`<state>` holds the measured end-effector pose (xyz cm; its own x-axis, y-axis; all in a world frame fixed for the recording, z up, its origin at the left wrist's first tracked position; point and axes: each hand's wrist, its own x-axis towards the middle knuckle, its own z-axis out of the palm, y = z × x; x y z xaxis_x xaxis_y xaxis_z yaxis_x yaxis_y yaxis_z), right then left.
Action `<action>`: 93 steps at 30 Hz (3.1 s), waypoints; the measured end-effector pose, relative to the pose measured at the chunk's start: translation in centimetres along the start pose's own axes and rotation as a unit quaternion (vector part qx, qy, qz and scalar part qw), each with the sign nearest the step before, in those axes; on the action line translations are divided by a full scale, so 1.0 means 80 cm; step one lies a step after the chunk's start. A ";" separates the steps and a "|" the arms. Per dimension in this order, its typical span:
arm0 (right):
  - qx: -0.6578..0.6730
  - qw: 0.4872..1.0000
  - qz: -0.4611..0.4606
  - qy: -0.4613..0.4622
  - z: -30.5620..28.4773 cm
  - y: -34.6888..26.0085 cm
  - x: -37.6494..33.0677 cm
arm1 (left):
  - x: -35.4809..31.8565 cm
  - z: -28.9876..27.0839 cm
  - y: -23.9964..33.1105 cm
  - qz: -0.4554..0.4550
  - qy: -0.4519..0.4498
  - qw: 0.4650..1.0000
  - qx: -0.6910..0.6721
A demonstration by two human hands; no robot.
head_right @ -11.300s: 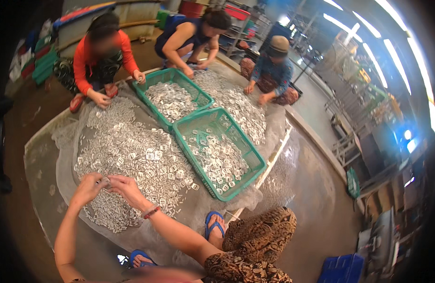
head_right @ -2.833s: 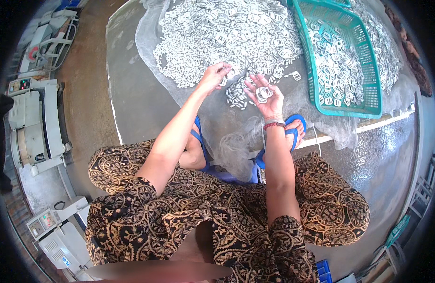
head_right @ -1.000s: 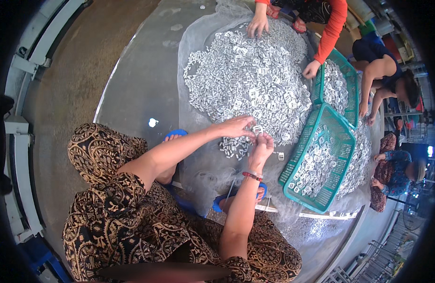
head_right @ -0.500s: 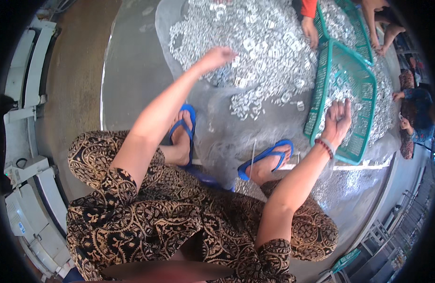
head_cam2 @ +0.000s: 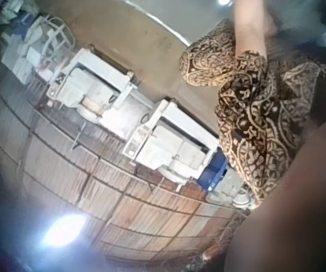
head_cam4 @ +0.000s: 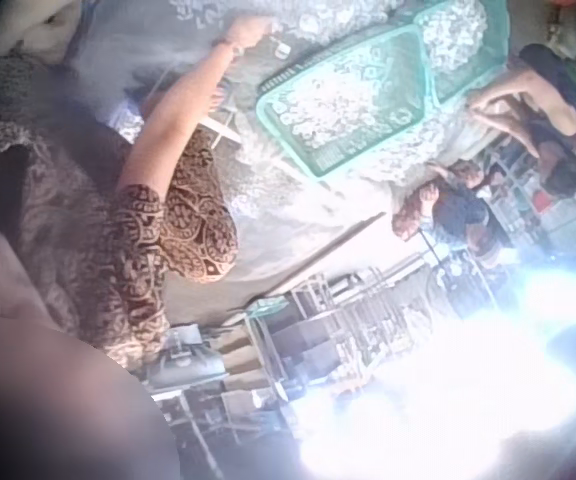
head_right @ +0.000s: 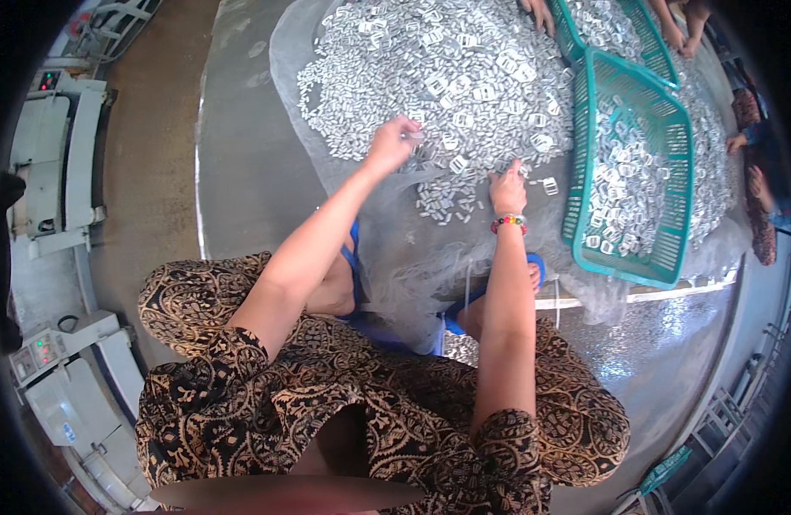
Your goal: The person walks to a table and sorts small white plastic parts by hand, picking them from a large pile and placing them into green baskets. The person sits on a small stool to continue sorting the parts.
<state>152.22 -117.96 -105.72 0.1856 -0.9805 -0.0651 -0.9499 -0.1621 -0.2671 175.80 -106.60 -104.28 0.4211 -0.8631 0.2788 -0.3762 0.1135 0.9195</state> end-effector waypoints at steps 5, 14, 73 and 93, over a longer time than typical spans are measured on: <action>-0.055 0.993 -0.106 -0.015 0.020 0.002 0.004 | 0.020 -0.076 -0.009 -0.277 0.017 0.915 -0.291; 0.846 0.483 0.017 -0.225 -0.020 -0.021 -0.038 | -0.010 -0.202 -0.078 -0.360 -0.007 0.922 0.146; 0.497 0.851 -0.114 0.126 -0.144 -0.098 -0.134 | -0.071 0.059 0.210 0.083 -0.004 0.987 0.136; 0.071 0.822 -0.565 -0.034 -0.372 -0.029 -0.153 | -0.066 0.022 0.329 -0.020 -0.344 0.931 -0.125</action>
<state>144.64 -108.91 -75.69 0.9464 -0.2047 0.2500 -0.1242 -0.9448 -0.3033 162.19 -99.90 -82.04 -0.2290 -0.9703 0.0784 -0.1321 0.1107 0.9850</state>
